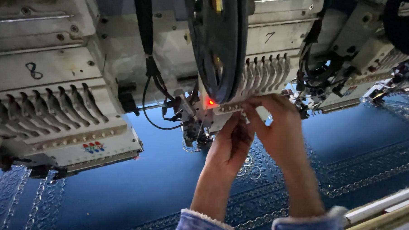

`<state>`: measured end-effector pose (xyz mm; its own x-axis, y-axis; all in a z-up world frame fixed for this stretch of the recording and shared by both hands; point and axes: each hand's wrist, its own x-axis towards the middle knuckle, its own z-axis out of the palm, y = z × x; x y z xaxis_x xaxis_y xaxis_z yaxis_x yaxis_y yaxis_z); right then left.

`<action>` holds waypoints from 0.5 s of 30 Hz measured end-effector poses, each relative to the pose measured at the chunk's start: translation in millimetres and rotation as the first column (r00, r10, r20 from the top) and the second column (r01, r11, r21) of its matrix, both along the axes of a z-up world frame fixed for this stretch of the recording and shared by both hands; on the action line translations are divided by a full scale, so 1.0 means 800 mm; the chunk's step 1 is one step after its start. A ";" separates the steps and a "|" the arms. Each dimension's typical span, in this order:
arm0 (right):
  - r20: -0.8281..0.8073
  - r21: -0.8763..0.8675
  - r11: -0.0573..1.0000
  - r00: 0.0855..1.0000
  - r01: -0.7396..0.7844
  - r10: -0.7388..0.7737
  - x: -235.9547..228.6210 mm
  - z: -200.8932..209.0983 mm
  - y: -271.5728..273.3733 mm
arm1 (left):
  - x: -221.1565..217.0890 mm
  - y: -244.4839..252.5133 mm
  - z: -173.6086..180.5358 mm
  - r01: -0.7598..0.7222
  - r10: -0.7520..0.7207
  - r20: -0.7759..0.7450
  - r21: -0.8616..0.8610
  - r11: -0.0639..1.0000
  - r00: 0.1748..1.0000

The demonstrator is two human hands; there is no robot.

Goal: The person threads an industrial embroidery machine by hand, pulling thread through various guides and needles.

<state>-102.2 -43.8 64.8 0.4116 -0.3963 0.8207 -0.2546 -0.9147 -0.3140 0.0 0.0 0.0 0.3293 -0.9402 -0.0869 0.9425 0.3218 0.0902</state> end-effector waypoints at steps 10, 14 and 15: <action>-0.740 0.644 0.684 0.507 0.342 0.443 -0.029 -0.017 -0.008 | 0.010 -0.001 -0.108 -0.216 -0.514 0.803 0.582 0.784 0.300; -0.824 0.524 0.754 0.462 0.397 0.329 -0.017 -0.077 -0.052 | 0.010 0.012 -0.092 -0.098 -0.472 0.734 0.584 0.806 0.489; -0.824 0.497 0.750 0.509 0.436 0.250 -0.013 -0.067 -0.047 | 0.012 0.009 -0.093 -0.066 -0.475 0.703 0.592 0.803 0.530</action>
<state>-112.8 -81.3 11.1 0.6458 -0.6967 -0.3125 -0.7615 -0.5575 -0.3308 9.3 7.4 -74.5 0.3102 -0.8800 -0.3597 0.4018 -0.2216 0.8885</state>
